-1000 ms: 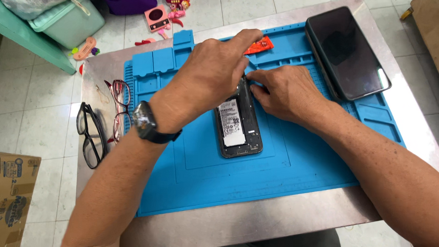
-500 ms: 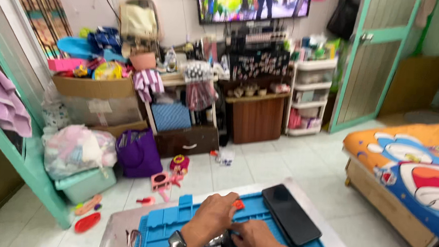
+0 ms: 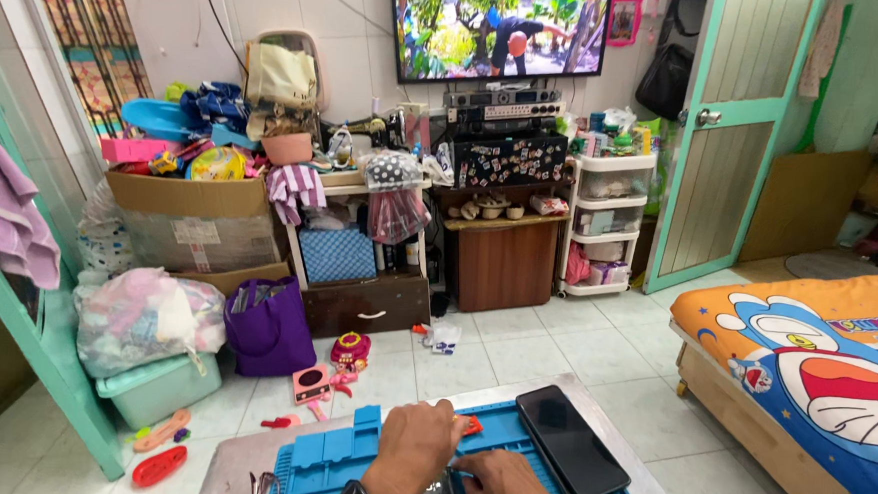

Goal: The person uses a small metal tool to pry and separate the back cover of a disassembled smartphone resting on a blue work mat. The hands carefully work along the edges of the device to loosen the casing while the camera moves frequently.

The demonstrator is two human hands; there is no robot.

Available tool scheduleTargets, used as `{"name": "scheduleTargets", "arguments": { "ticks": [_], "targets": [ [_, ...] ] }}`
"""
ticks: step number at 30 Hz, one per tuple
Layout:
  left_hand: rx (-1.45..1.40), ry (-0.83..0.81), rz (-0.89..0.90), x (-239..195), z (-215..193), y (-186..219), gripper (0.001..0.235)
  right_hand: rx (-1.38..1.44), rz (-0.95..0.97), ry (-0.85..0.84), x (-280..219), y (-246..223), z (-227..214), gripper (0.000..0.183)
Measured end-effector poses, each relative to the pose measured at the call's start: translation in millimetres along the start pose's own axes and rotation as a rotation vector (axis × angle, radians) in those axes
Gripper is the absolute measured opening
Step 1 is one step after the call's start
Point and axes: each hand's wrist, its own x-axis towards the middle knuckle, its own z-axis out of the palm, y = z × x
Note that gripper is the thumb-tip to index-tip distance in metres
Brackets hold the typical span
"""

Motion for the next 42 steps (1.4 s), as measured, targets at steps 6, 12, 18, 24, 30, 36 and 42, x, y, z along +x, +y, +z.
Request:
{"name": "scheduleTargets", "arguments": {
  "ticks": [6,12,18,24,30,36,42],
  "targets": [
    [-0.215,0.030,0.302,-19,-3,-5,0.042,0.087,-0.027,0.183,-9,-5,1,0.019],
    [-0.257,0.000,0.211,-33,-31,7,0.023,0.083,0.021,0.251,-9,-14,-13,0.033],
    [-0.199,0.017,0.180,-33,-24,-2,0.030,0.053,0.052,0.244,-12,-30,-35,0.008],
    [-0.247,0.143,0.344,-26,-10,-21,0.033,0.043,-0.035,0.223,-14,-27,-36,0.013],
    [-0.267,0.316,0.335,-15,13,-17,0.022,-0.033,-0.130,0.092,-14,-25,-42,0.024],
    [-0.395,0.167,0.487,-20,-1,-14,0.033,0.008,-0.151,0.087,-14,-27,-45,0.019],
    [-0.363,0.078,0.504,-27,-6,-6,0.028,0.078,-0.072,0.038,-14,-33,-49,0.025]
  ]
}}
